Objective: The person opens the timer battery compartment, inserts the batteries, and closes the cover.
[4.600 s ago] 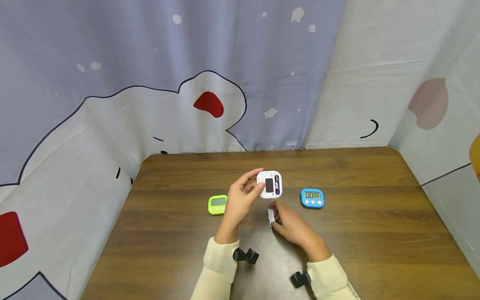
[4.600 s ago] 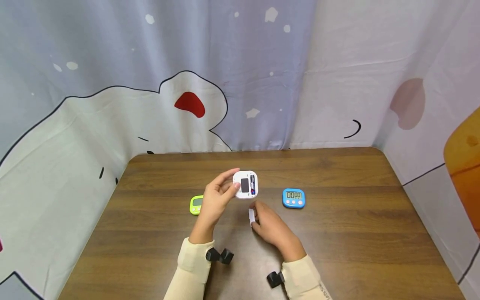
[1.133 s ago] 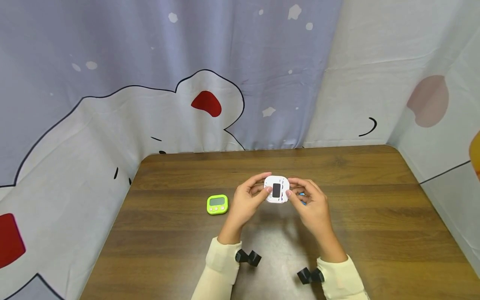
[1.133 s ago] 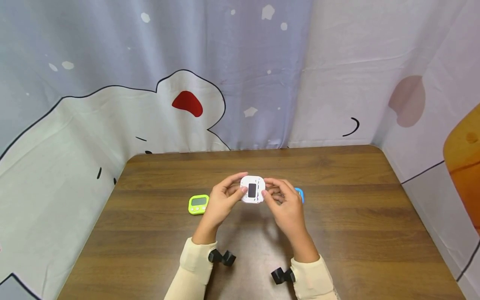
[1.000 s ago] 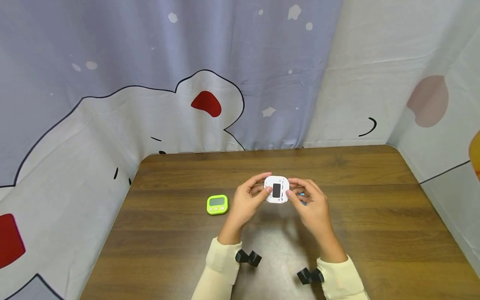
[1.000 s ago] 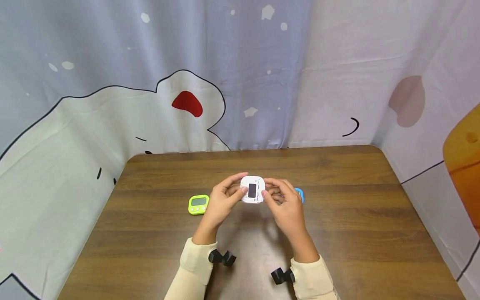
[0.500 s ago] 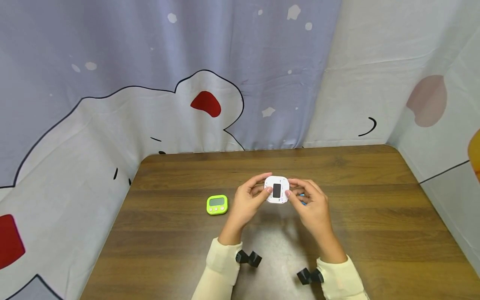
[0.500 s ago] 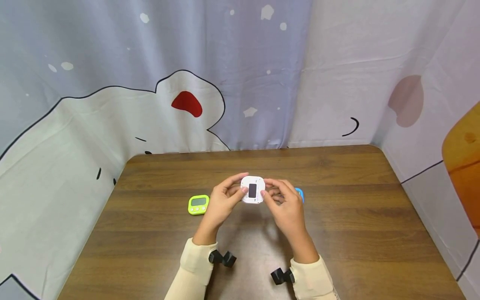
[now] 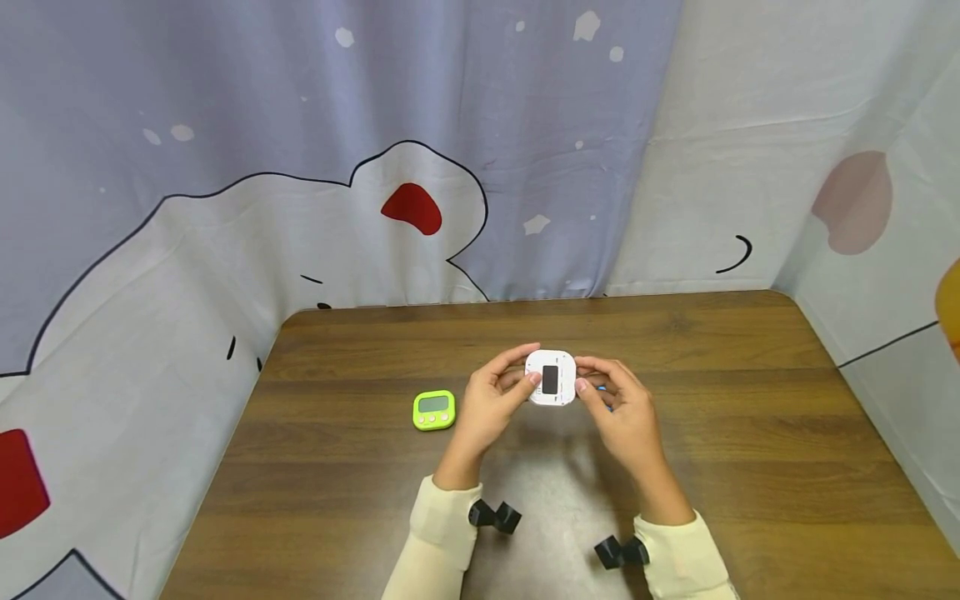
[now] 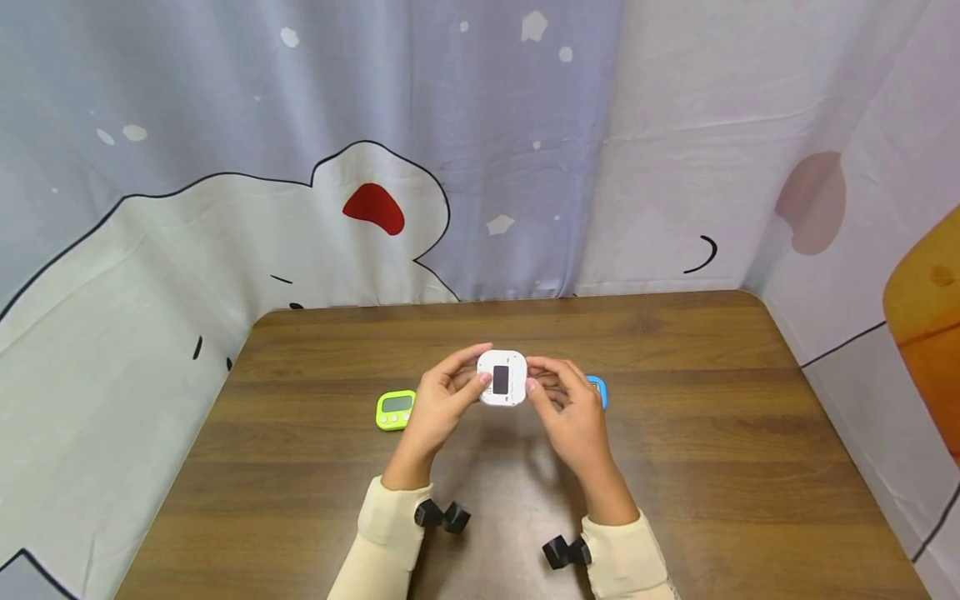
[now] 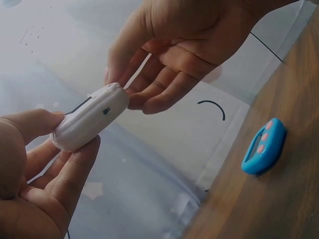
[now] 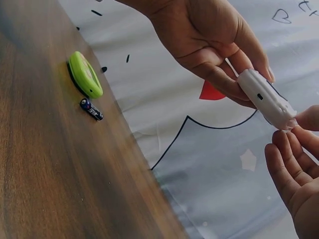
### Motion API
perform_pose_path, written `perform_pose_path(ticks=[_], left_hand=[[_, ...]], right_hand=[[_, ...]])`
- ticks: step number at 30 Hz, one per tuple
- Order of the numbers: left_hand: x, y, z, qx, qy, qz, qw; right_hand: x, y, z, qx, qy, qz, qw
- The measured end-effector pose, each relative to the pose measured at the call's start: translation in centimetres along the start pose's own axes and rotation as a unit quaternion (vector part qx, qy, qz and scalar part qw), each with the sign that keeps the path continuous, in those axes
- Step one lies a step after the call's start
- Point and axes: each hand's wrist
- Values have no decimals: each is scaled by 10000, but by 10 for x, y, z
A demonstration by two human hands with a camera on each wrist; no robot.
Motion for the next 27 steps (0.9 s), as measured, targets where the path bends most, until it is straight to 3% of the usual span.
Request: perform_pose_path(ticks=[9, 15, 20, 27], left_hand=[[-6, 1, -2, 145, 164, 47, 9997], [-28, -4, -12, 228, 207, 28, 9995], [-30, -5, -14, 267, 102, 5, 9996], [-29, -5, -14, 279, 35, 35, 9996]], right_hand=[[-30, 5, -10, 84, -190, 782, 9967], [-33, 12, -11, 278, -730, 1701, 9823], [-35, 15, -11, 281, -1166, 1940, 9736], [-36, 15, -11, 271, -1282, 2034, 9703]])
Point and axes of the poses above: each hand's wrist, its own z-axis towards the middle knuckle, its own y-axis out of the back of the hand, x = y × z, and after that the axes turned 15 degrees about y, right-handed
